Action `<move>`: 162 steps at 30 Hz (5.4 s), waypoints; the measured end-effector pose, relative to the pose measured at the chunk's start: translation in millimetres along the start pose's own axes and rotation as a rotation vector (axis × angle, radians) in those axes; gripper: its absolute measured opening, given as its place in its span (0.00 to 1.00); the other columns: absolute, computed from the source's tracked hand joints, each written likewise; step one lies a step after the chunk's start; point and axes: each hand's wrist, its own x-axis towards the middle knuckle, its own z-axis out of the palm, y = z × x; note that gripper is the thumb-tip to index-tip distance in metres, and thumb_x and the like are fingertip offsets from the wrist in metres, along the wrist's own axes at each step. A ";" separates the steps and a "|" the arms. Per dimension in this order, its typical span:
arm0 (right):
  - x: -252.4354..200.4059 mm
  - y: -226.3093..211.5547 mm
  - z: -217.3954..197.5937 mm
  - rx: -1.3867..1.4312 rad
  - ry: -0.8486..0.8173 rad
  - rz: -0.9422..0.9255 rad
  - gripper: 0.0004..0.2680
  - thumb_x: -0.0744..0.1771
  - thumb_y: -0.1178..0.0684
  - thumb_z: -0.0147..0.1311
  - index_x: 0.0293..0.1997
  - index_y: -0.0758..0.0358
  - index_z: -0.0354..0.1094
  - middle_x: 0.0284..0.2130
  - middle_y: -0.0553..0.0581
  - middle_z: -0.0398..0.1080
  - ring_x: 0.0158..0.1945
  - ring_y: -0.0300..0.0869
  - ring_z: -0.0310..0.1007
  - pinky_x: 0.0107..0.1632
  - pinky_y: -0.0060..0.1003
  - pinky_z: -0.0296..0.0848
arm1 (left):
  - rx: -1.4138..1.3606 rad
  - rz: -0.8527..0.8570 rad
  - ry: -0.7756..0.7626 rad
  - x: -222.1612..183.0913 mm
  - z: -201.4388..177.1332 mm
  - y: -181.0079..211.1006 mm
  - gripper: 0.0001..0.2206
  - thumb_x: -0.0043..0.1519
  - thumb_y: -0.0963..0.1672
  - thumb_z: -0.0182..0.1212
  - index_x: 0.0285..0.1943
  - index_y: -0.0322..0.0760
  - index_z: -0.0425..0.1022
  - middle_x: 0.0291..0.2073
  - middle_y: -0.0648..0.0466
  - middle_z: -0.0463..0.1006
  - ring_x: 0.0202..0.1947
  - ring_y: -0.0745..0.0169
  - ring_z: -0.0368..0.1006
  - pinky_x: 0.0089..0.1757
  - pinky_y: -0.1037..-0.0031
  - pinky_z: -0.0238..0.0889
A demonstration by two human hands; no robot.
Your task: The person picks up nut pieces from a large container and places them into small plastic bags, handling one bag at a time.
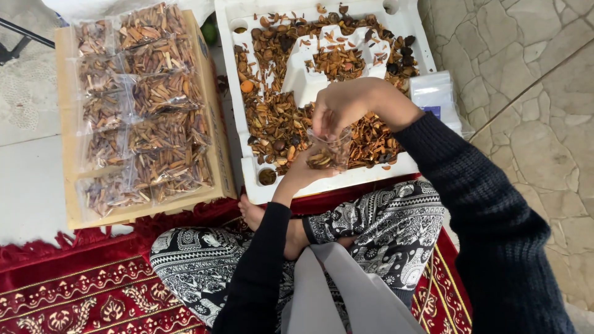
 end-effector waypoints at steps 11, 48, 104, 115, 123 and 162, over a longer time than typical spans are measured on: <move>-18.6 1.1 -10.3 0.151 0.089 -0.123 0.10 0.62 0.67 0.46 0.43 0.66 0.70 0.34 0.68 0.72 0.40 0.53 0.73 0.52 0.51 0.66 | 0.005 -0.039 0.047 6.5 -3.8 -7.5 0.18 0.40 0.39 0.73 0.40 0.33 0.75 0.28 0.46 0.77 0.27 0.57 0.73 0.31 0.72 0.69; 132.6 235.2 129.5 0.167 1.151 0.030 0.04 0.61 0.59 0.58 0.33 0.63 0.68 0.23 0.58 0.67 0.30 0.48 0.69 0.33 0.38 0.70 | 0.296 -0.004 0.821 7.7 -47.7 -51.4 0.13 0.40 0.38 0.67 0.34 0.36 0.77 0.24 0.52 0.77 0.27 0.68 0.72 0.33 0.75 0.66; 140.8 156.5 145.4 0.150 0.742 -0.028 0.06 0.67 0.57 0.40 0.37 0.70 0.62 0.28 0.62 0.61 0.33 0.51 0.66 0.34 0.40 0.66 | 0.342 0.165 0.824 7.7 -47.4 -56.6 0.11 0.42 0.35 0.64 0.34 0.30 0.75 0.26 0.44 0.77 0.30 0.57 0.73 0.33 0.69 0.67; 148.4 177.2 201.7 1.848 0.727 -0.441 0.03 0.64 0.54 0.34 0.30 0.58 0.46 0.26 0.46 0.41 0.28 0.36 0.44 0.28 0.28 0.49 | 0.312 0.180 0.853 6.9 -38.6 -45.1 0.13 0.40 0.35 0.63 0.35 0.30 0.75 0.27 0.42 0.77 0.32 0.58 0.73 0.34 0.70 0.67; 130.7 144.8 187.4 1.922 0.622 -0.502 0.10 0.67 0.45 0.35 0.30 0.57 0.49 0.26 0.48 0.48 0.27 0.32 0.48 0.25 0.19 0.51 | 0.262 0.136 0.847 6.4 -46.5 -56.5 0.12 0.42 0.35 0.62 0.35 0.30 0.75 0.27 0.44 0.77 0.32 0.57 0.74 0.34 0.69 0.67; 207.0 123.6 122.6 -0.378 0.786 0.306 0.12 0.69 0.47 0.32 0.37 0.61 0.60 0.30 0.56 0.58 0.39 0.46 0.60 0.38 0.38 0.65 | 0.229 0.279 0.957 12.1 -52.7 -71.8 0.13 0.39 0.34 0.64 0.33 0.35 0.75 0.26 0.50 0.77 0.32 0.67 0.71 0.36 0.76 0.66</move>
